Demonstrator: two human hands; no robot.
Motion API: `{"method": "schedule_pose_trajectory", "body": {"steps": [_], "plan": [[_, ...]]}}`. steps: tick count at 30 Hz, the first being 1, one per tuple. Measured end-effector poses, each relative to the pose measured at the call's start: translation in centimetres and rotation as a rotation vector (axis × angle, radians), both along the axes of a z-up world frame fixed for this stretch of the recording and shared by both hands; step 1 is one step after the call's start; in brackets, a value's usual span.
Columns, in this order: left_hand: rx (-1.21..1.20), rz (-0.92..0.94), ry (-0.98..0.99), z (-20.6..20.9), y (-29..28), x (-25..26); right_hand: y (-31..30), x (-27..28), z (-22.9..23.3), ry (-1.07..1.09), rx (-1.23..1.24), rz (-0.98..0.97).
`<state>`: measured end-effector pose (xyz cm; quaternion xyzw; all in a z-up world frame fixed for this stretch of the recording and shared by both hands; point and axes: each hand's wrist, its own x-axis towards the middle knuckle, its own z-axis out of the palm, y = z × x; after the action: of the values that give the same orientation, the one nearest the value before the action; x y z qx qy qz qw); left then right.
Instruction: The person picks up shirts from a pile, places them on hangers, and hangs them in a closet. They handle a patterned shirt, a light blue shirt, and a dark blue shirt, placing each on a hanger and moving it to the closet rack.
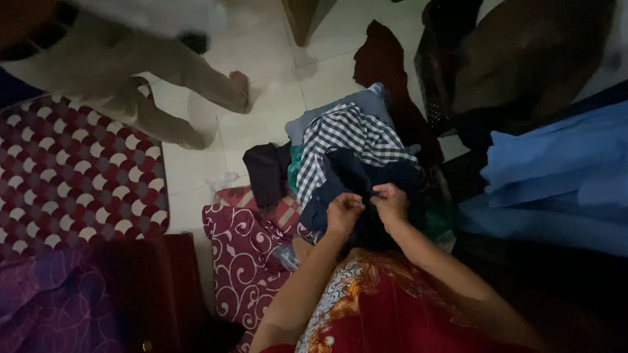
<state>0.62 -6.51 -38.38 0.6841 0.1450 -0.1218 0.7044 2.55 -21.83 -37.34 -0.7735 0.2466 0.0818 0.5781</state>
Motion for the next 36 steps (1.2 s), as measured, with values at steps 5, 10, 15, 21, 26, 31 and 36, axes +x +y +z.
{"method": "schedule_pose_trajectory", "body": {"steps": [5, 10, 15, 21, 26, 31, 36], "plan": [[0.062, -0.006, 0.039, 0.8, 0.2, 0.1, -0.3, 0.1, -1.3, 0.051, 0.19, -0.016], [0.023, 0.014, 0.018, 2.3, -0.2, 0.2, -0.8, 0.0, -0.6, 0.267, 0.321, -0.177], [0.228, -0.004, -0.016, 3.6, -0.2, 0.0, -0.3, -0.2, 0.4, 0.25, 0.244, -0.058], [0.094, 0.052, 0.086, 2.7, -0.1, -0.2, -0.1, -0.8, -0.5, 0.052, 0.303, 0.101], [0.05, 0.061, 0.047, 1.5, 0.0, -0.3, -0.4, -1.2, -0.3, -0.039, 0.311, 0.148], [0.096, 0.065, 0.088, 0.7, -0.1, -0.2, -0.7, -1.5, 0.5, -0.023, 0.306, 0.187], [0.014, 0.067, 0.198, -0.4, -0.3, -0.2, -0.5, -1.7, 0.9, -0.087, 0.324, 0.245]]}}
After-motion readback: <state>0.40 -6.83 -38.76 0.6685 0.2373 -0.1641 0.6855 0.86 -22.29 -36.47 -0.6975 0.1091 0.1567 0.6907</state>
